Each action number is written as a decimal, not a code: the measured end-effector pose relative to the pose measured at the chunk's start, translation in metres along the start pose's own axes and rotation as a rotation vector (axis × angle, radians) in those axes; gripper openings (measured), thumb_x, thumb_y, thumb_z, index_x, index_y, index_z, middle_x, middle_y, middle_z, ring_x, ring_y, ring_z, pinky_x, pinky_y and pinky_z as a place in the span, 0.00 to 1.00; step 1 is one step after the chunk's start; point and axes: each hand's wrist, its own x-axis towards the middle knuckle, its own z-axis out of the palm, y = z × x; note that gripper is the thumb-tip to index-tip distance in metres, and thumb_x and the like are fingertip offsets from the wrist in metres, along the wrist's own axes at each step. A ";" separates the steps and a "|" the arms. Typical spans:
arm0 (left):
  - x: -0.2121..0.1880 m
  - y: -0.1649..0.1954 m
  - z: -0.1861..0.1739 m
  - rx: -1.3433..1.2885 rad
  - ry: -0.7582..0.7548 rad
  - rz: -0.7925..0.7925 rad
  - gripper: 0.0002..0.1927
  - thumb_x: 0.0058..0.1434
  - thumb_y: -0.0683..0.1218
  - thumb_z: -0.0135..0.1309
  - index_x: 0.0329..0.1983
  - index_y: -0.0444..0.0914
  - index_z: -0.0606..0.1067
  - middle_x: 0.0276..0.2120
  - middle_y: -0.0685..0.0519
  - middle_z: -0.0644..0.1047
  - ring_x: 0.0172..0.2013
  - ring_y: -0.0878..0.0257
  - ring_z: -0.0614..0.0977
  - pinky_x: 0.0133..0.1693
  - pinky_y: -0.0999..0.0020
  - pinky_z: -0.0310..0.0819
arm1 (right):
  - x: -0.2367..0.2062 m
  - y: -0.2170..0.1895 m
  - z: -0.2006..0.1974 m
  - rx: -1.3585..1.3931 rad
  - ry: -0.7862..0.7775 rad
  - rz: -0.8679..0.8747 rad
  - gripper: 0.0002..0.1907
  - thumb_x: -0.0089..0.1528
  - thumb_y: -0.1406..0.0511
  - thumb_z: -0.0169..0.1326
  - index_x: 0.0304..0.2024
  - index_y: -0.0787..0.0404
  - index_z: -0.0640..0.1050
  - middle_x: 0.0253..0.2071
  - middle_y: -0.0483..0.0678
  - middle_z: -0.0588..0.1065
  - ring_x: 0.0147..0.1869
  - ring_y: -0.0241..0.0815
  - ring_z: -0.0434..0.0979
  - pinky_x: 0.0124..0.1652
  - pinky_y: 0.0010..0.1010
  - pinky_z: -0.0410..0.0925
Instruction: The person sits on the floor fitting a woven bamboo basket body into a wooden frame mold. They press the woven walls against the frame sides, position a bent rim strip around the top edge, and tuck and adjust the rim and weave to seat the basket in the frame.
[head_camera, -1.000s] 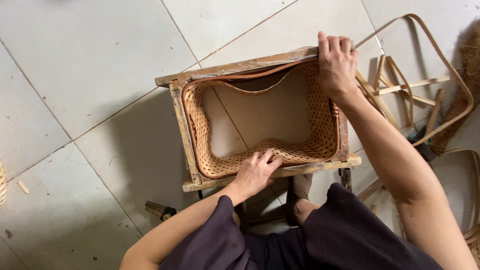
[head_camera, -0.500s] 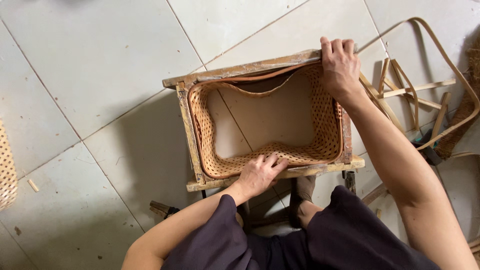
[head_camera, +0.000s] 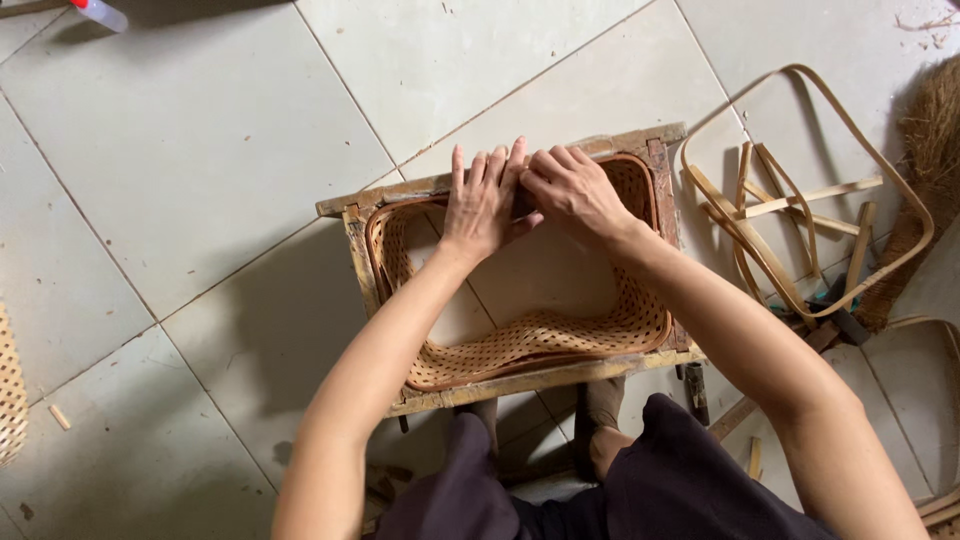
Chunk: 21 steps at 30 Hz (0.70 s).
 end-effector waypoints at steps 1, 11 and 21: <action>0.002 -0.001 0.004 0.039 -0.013 0.000 0.61 0.50 0.76 0.61 0.75 0.38 0.53 0.56 0.45 0.68 0.54 0.49 0.71 0.62 0.37 0.60 | 0.004 0.001 -0.001 -0.002 -0.031 0.004 0.14 0.63 0.65 0.57 0.51 0.62 0.76 0.47 0.49 0.73 0.49 0.45 0.71 0.52 0.38 0.68; 0.011 -0.029 0.030 0.001 0.035 0.168 0.45 0.57 0.71 0.59 0.64 0.34 0.66 0.38 0.48 0.74 0.32 0.55 0.78 0.32 0.60 0.73 | 0.025 0.015 -0.005 0.187 -0.096 0.042 0.16 0.62 0.61 0.58 0.48 0.63 0.76 0.41 0.49 0.74 0.46 0.48 0.74 0.48 0.42 0.69; 0.010 -0.030 0.041 0.231 -0.043 0.189 0.35 0.66 0.56 0.60 0.70 0.38 0.61 0.46 0.53 0.74 0.39 0.61 0.78 0.39 0.66 0.74 | -0.026 -0.011 0.017 0.359 0.011 -0.078 0.07 0.67 0.64 0.55 0.43 0.61 0.77 0.41 0.49 0.76 0.44 0.44 0.77 0.48 0.40 0.73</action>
